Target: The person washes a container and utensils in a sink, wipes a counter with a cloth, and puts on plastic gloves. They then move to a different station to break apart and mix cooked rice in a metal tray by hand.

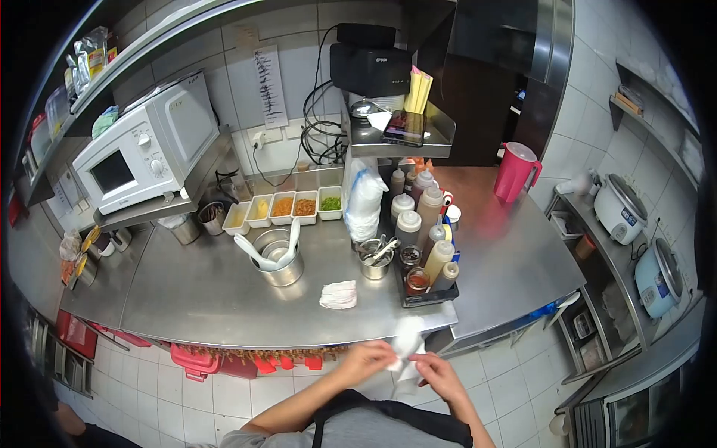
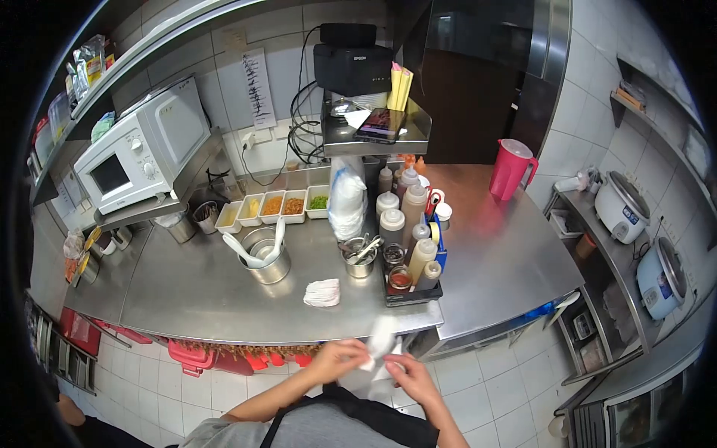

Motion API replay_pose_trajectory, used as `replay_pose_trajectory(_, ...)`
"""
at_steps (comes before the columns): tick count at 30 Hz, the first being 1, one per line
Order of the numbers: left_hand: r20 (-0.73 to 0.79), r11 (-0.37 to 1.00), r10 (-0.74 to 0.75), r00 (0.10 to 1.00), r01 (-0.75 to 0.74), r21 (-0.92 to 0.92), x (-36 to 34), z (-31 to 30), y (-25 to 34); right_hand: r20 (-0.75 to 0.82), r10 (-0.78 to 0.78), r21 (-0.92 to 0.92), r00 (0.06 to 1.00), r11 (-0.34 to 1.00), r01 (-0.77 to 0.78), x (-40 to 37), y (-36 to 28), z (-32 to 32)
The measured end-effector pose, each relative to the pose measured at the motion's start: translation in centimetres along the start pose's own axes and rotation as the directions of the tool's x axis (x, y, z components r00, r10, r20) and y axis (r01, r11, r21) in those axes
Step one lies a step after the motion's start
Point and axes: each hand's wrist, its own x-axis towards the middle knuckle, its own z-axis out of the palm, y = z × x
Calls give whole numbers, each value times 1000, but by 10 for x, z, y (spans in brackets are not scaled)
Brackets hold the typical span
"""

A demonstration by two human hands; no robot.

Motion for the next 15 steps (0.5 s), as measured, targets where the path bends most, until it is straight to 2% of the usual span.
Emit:
replay_pose_trajectory(1,74,995,103,992,-104,6,8,12,9,-7,35,6,999,999,-35,4,3,0)
replay_pose_trajectory(4,93,998,68,993,-66,-19,24,22,9,-127,-105,-86,986,992,95,13,12,-9)
replay_pose_trajectory(5,96,998,70,993,-69,-4,28,20,4,-144,-115,-157,983,983,92,14,13,-15)
replay_pose_trajectory(8,168,994,73,983,-58,-93,38,16,-5,-145,-70,-81,987,995,59,10,6,-20)
replay_pose_trajectory(9,184,985,100,978,-71,-159,43,18,-11,-171,-51,-3,984,999,51,11,7,-18)
replay_pose_trajectory(12,243,949,73,967,8,-315,63,18,-22,-263,-9,53,965,998,23,16,7,-22)
replay_pose_trajectory(15,300,930,97,949,21,-368,88,11,-28,-333,-34,129,942,988,81,25,7,-30)
